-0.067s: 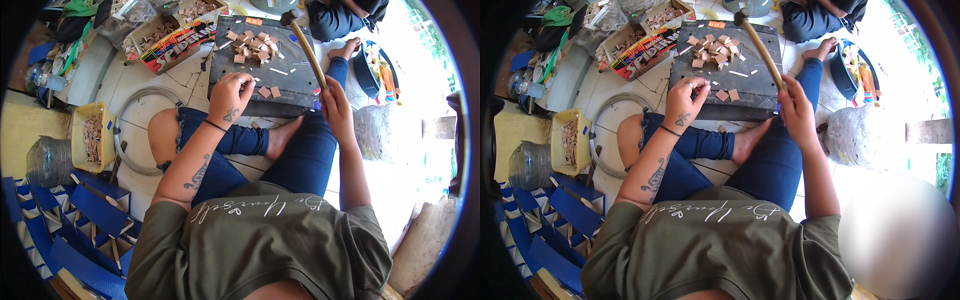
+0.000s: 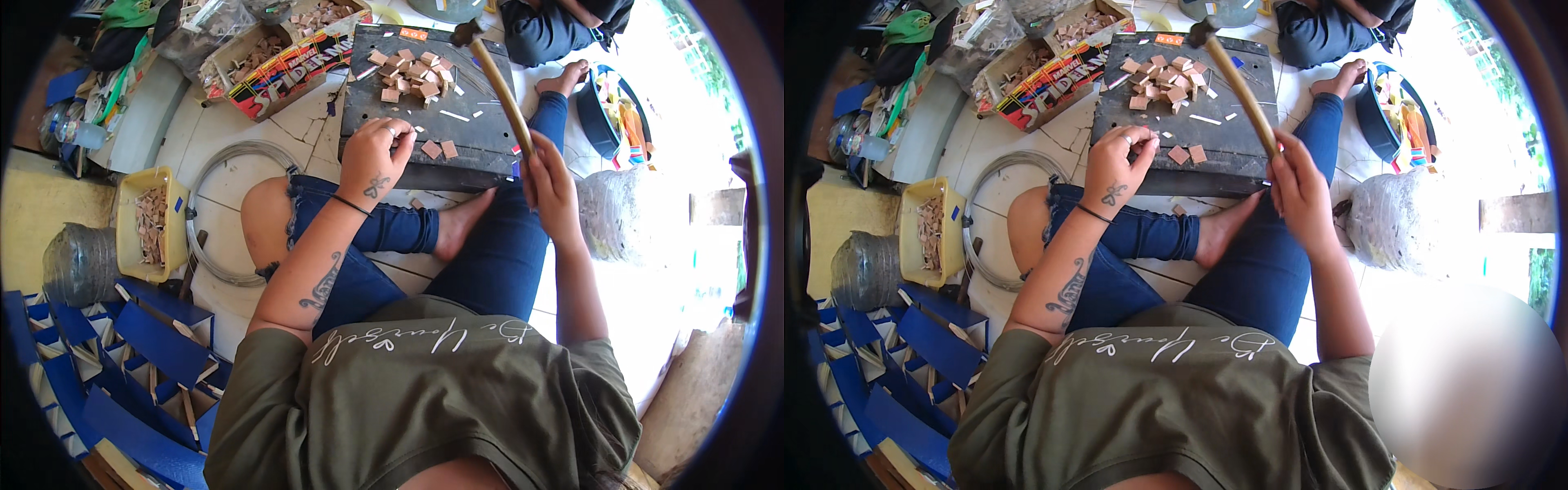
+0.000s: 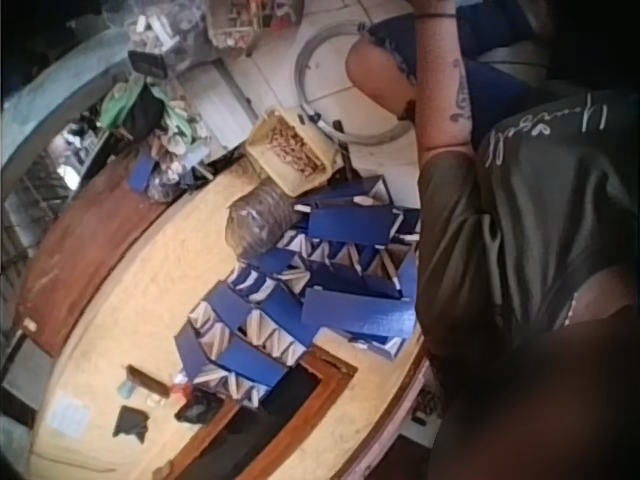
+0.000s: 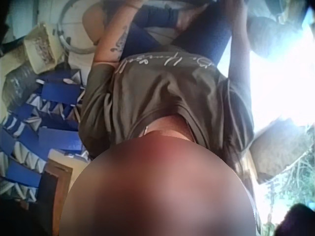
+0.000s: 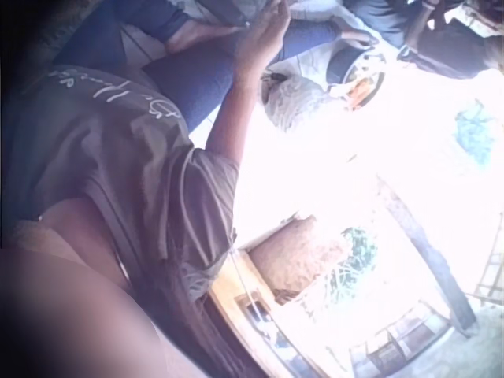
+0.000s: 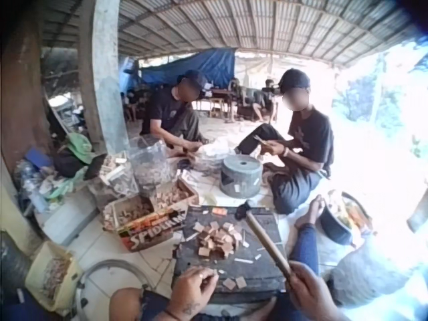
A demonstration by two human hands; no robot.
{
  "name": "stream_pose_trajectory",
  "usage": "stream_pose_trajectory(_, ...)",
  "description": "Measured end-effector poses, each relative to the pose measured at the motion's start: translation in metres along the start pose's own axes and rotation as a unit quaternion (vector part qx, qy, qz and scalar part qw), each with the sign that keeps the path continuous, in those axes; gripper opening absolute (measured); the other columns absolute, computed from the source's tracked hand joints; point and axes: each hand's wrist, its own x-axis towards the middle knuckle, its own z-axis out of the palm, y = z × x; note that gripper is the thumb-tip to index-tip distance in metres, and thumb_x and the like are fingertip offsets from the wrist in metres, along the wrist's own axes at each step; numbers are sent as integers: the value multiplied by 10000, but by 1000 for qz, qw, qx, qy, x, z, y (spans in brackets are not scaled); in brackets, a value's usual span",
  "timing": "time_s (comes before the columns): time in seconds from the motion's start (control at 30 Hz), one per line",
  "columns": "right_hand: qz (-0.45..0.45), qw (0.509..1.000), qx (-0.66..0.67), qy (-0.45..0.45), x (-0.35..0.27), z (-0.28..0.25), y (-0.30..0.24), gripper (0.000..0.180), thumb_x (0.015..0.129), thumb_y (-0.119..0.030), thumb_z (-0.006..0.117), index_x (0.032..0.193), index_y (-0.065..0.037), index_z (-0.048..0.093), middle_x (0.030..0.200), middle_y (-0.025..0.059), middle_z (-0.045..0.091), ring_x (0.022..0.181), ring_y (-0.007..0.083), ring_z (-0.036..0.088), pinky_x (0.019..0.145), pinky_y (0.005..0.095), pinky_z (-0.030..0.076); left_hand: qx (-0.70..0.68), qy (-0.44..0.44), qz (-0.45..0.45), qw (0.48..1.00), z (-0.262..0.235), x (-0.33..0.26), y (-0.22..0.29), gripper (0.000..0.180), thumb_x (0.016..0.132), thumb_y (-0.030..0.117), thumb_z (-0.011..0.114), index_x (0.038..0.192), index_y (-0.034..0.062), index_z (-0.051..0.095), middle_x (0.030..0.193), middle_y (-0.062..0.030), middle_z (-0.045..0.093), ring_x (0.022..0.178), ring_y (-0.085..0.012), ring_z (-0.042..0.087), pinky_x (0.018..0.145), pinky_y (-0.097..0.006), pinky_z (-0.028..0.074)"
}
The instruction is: The person sits on the floor and repeatedly uses a hammer to strike small wooden blocks placed on a dark work surface. They pick up blocks, position them, and strike them one at a time, occasionally pausing to adjust the pieces or clear debris.
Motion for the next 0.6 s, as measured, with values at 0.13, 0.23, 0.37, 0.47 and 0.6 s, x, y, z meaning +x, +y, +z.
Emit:
stream_pose_trajectory(0.13, 34, 997, 7, -65, -41, 1, -27, 416, 1025, -94, 430, 1441, -77, 430, 776, -12, 504, 527, 20, 415, 472, 175, 330, 70, -23, 19, 997, -2, 1, 3, 92, 852, 123, 674, 817, 40, 656, 758, -102, 652, 741, -307, 611, 671, -405, 496)
stream_pose_trajectory(0.23, 32, 993, -60, -91, -56, -1, -40, 447, 1005, -66, 446, 1450, -99, 449, 759, 14, 514, 571, 58, 470, 535, 217, 401, 104, -14, 42, 994, -1, 0, 3, 93, 853, 124, 673, 816, 39, 657, 764, -104, 655, 745, -306, 610, 683, -405, 498)
stream_pose_trajectory(0.37, -33, 982, -166, -85, -65, 0, -50, 459, 972, -48, 500, 1427, -105, 487, 775, 87, 564, 678, 151, 575, 656, 305, 485, 96, 18, 84, 992, 3, -2, 0, 92, 851, 122, 673, 808, 42, 656, 780, -107, 658, 747, -302, 607, 684, -404, 494)
stream_pose_trajectory(0.47, -87, 972, -207, -68, -68, 2, -54, 469, 962, -40, 508, 1424, -117, 492, 833, 128, 610, 699, 224, 615, 672, 330, 498, 102, 32, 95, 990, 5, -4, 0, 96, 849, 117, 672, 795, 43, 645, 780, -102, 650, 733, -301, 595, 672, -408, 486)
stream_pose_trajectory(0.6, -140, 957, -245, -68, -64, 6, -56, 475, 949, -23, 511, 1414, -120, 502, 922, 169, 643, 741, 306, 642, 691, 358, 507, 106, 32, 102, 989, 6, -6, 0, 99, 845, 113, 670, 782, 47, 631, 759, -94, 628, 717, -297, 578, 662, -406, 478)
